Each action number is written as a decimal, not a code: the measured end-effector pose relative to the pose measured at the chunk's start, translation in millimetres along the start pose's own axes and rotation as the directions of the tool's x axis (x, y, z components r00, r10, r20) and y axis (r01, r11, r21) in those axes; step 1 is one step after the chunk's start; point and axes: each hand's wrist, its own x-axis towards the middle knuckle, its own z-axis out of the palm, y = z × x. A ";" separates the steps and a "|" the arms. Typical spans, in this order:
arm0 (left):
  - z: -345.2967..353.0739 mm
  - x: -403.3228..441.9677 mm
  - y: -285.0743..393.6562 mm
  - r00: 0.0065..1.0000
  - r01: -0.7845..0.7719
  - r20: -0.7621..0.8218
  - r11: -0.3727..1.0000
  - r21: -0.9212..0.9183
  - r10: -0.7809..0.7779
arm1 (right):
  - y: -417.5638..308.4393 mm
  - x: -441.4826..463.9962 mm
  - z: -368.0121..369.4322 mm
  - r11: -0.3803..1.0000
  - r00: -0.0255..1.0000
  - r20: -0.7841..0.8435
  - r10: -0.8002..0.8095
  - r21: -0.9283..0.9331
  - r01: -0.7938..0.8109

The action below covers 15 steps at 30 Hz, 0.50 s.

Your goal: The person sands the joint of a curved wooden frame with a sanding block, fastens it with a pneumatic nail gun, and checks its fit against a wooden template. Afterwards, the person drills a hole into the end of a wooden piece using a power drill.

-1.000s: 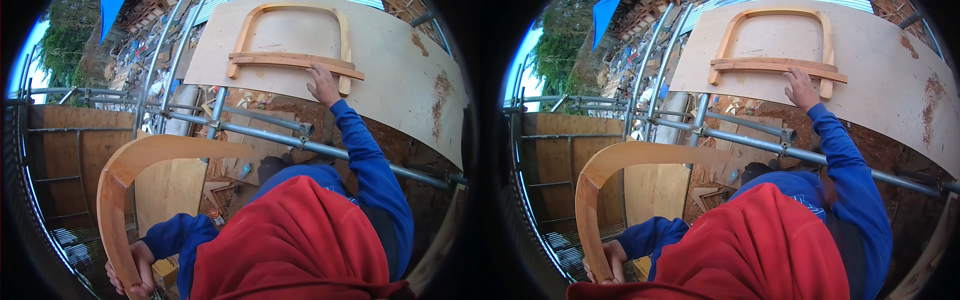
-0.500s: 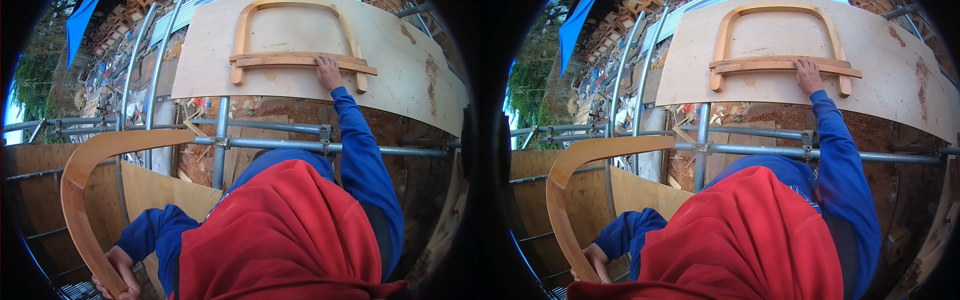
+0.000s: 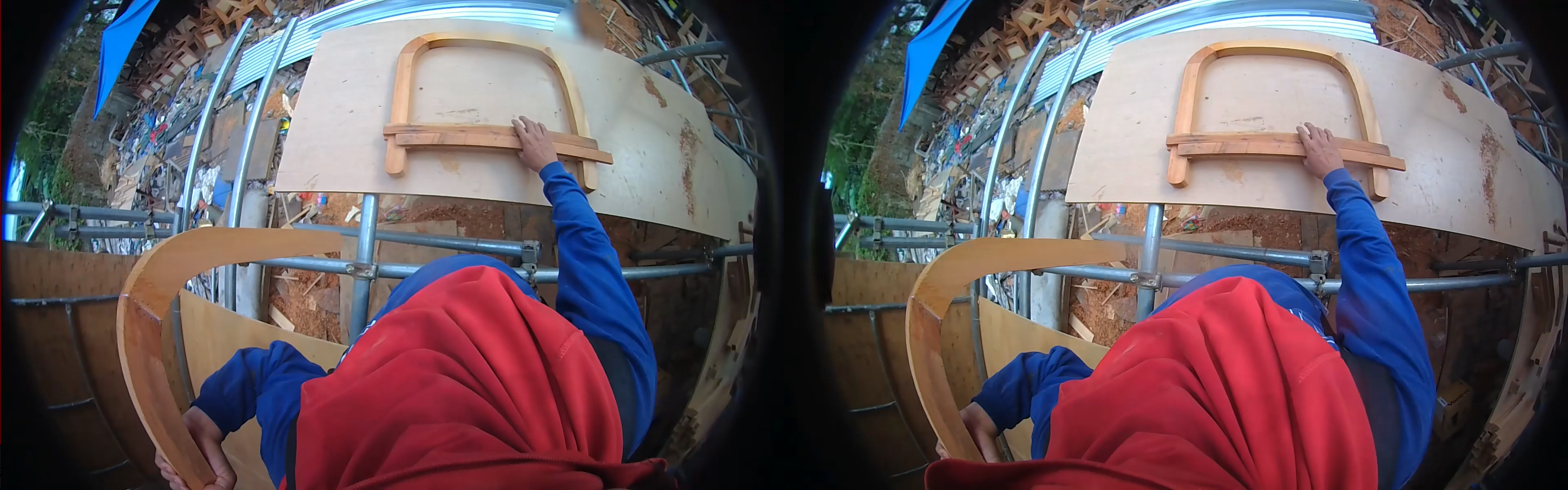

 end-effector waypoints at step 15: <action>-7.8 -39.7 -29.2 0.998 -0.052 -0.034 0.985 0.163 0.058 | -4.5 1.0 11.9 0.986 0.998 -0.062 -0.026 -0.167 0.016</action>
